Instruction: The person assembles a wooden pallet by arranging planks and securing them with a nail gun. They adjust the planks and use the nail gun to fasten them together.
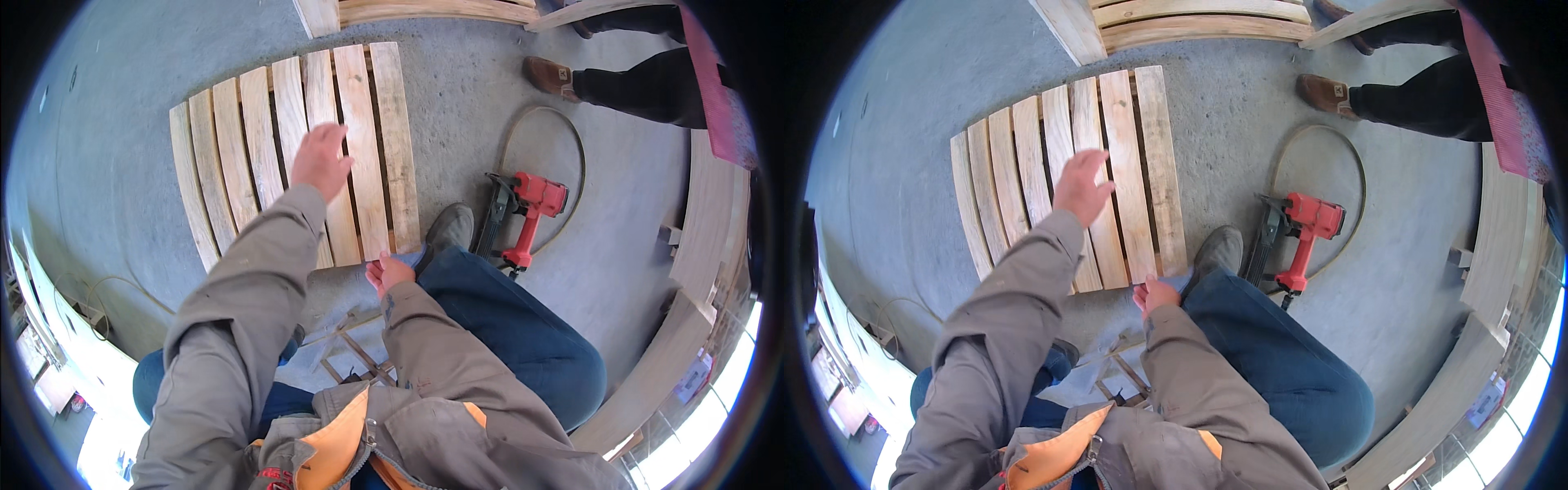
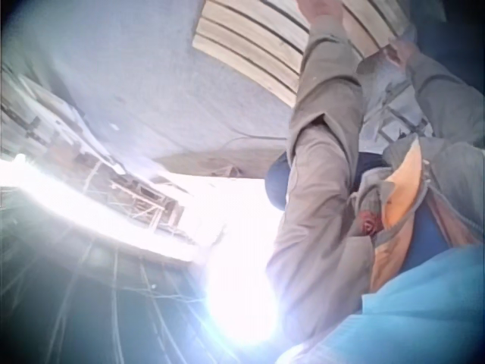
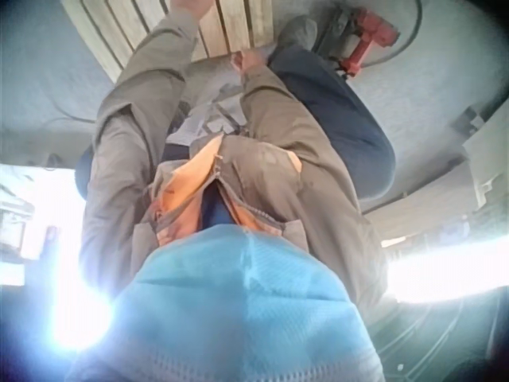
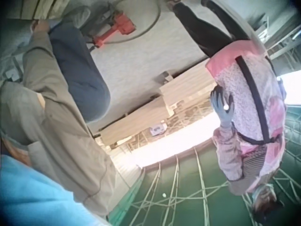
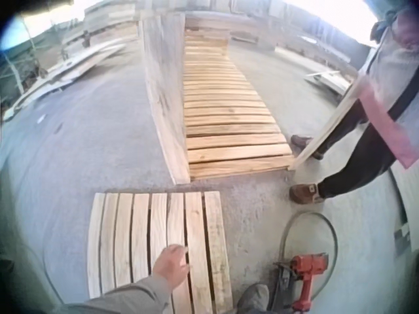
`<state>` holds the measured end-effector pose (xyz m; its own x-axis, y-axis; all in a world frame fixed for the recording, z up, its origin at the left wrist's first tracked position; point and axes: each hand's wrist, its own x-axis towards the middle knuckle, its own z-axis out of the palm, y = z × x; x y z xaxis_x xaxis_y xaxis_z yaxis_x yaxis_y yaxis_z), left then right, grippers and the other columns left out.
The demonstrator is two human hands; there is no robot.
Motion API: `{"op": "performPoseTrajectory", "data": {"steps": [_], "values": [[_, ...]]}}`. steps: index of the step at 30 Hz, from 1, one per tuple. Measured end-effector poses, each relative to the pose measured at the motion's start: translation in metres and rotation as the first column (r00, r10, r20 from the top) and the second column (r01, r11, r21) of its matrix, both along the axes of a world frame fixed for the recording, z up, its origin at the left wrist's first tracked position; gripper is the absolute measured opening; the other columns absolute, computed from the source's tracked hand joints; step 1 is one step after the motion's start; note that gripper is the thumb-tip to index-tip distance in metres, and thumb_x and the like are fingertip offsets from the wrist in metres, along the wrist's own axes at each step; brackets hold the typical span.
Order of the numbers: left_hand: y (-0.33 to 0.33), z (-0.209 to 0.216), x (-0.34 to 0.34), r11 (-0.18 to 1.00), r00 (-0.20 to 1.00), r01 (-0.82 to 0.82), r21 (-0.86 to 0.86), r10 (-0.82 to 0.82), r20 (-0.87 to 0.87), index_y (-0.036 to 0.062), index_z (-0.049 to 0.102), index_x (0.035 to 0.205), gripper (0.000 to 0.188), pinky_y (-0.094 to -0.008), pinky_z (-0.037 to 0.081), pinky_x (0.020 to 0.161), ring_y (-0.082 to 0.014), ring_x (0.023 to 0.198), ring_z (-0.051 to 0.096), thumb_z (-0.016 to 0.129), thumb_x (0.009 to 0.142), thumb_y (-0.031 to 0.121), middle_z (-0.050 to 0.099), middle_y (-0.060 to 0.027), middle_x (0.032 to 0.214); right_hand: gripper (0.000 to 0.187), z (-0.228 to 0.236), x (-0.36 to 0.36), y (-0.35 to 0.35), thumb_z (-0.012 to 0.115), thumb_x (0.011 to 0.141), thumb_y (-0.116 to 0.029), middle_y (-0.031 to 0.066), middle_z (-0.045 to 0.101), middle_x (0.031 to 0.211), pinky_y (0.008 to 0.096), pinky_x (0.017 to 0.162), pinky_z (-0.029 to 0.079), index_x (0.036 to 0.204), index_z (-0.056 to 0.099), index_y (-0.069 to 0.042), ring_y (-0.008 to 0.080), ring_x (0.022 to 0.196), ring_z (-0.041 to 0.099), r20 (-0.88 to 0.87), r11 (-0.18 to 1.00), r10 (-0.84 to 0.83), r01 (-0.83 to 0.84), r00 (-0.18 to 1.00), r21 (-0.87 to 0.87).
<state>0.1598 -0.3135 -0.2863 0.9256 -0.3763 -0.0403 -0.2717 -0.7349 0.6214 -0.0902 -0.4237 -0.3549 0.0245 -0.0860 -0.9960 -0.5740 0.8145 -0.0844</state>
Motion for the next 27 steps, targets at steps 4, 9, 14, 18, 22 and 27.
{"op": "performPoseTrajectory", "data": {"steps": [4,9,14,18,22,27], "values": [[0.005,-0.010,0.078,0.997,0.994,0.052,0.063,-0.057,0.095,0.0032,0.054,0.130,0.058,-0.0412,0.040,0.107,-0.0344,0.126,0.049,0.075,0.076,0.012,0.054,-0.0163,0.134,0.026,-0.003,-0.003,0.000,0.058,0.098,-0.021,0.0107,0.064,0.106,0.0373,0.077,0.056,0.115,0.058,-0.002,0.0226,0.089,0.064,0.007,0.999,-0.019,0.019,1.000,0.030],[-0.014,-0.024,0.149,0.988,0.979,0.094,0.120,-0.113,0.170,0.0024,0.052,0.133,0.057,-0.0417,0.038,0.109,-0.0344,0.129,0.048,0.071,0.080,0.014,0.053,-0.0181,0.137,0.027,0.003,0.002,-0.004,0.056,0.099,-0.019,0.0126,0.064,0.108,0.0388,0.079,0.057,0.118,0.056,0.000,0.0242,0.090,0.065,-0.017,0.999,-0.033,0.034,0.999,0.041],[-0.026,-0.053,0.188,0.958,0.971,0.160,0.238,-0.196,0.138,0.0053,0.048,0.137,0.054,-0.0439,0.036,0.109,-0.0306,0.132,0.045,0.065,0.087,0.018,0.052,-0.0127,0.139,0.024,0.003,0.004,-0.005,0.054,0.101,-0.020,0.0103,0.064,0.108,0.0399,0.086,0.054,0.116,0.056,-0.002,0.0235,0.093,0.063,-0.045,0.998,-0.018,0.020,0.999,0.052],[-0.037,-0.060,0.200,0.929,0.984,0.140,0.342,-0.169,0.057,0.0080,0.057,0.126,0.040,-0.0465,0.039,0.104,-0.0324,0.124,0.052,0.063,0.088,0.019,0.059,-0.0120,0.129,0.021,0.004,0.007,-0.005,0.056,0.100,-0.017,0.0110,0.064,0.105,0.0385,0.082,0.055,0.114,0.056,-0.002,0.0234,0.090,0.064,-0.091,0.998,-0.051,0.054,0.995,0.026],[-0.037,-0.065,0.212,0.926,0.988,0.155,0.344,-0.152,-0.037,0.0080,0.063,0.110,0.026,-0.0485,0.045,0.095,-0.0352,0.111,0.059,0.063,0.086,0.018,0.065,-0.0131,0.114,0.018,0.001,0.006,-0.002,0.057,0.099,-0.017,0.0109,0.064,0.103,0.0383,0.081,0.055,0.111,0.056,-0.002,0.0233,0.089,0.064,-0.100,0.997,-0.077,0.078,0.992,0.009],[-0.033,-0.071,0.214,0.947,0.986,0.164,0.277,-0.169,-0.004,0.0068,0.063,0.106,0.024,-0.0477,0.048,0.090,-0.0363,0.108,0.060,0.065,0.085,0.018,0.065,-0.0150,0.110,0.017,-0.001,0.004,-0.001,0.057,0.099,-0.017,0.0109,0.064,0.102,0.0371,0.081,0.055,0.108,0.056,-0.002,0.0236,0.089,0.064,-0.098,0.997,-0.077,0.077,0.992,-0.003]]}}
